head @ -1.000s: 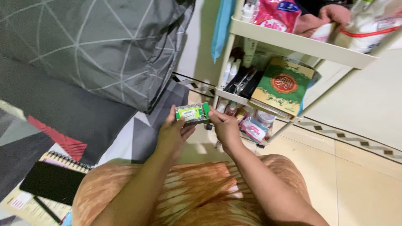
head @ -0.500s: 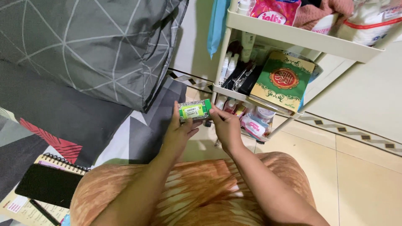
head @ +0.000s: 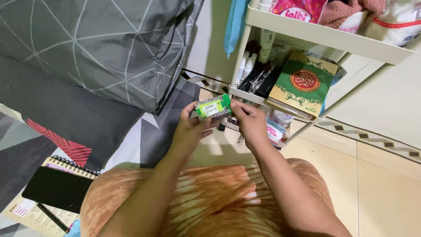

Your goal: The person organizes and tidies various personal care items and household objects on shelves and a storage cart in a room.

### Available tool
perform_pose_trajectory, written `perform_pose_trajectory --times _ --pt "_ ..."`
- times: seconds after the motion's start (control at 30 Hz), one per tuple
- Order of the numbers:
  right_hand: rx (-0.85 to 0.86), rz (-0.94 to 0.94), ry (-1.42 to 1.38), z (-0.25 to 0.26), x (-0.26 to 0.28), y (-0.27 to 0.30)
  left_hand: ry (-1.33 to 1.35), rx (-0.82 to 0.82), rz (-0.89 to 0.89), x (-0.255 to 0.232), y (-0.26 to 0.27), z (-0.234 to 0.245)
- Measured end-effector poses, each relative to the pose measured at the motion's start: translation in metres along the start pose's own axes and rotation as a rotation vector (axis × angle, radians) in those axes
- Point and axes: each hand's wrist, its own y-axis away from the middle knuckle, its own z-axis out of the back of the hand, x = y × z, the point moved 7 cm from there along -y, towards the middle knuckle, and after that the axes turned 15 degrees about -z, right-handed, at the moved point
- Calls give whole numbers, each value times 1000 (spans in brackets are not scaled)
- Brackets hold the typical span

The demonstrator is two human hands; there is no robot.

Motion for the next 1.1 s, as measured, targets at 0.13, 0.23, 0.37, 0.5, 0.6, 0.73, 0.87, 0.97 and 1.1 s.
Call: perform_pose_trajectory --times 0.13,0.23,0.37,0.5,0.6,0.73,0.87,0.97,1.1 --pt "-23 54 -54 3 0 -6 37 16 -25 -4 -1 -2" --pt "-43 84 -35 4 9 -4 51 19 -20 -9 -1 -4" --pt "-30 93 -75 4 15 -2 49 22 -20 -10 -3 -6" --pt "-56 91 -59 8 13 -3 39 30 -34 -3 -6 -4" --pt "-64 105 -55 8 15 0 44 36 -33 -4 -3 -4" --pt "-119 86 -21 9 17 3 22 41 -40 -8 -2 -4" --pt "-177 58 2 16 26 6 1 52 -44 -15 -3 -1" --pt "-114 201 120 12 38 10 46 46 -14 -21 -4 3" --pt "-81 109 108 10 40 10 50 36 -10 -22 -3 3"
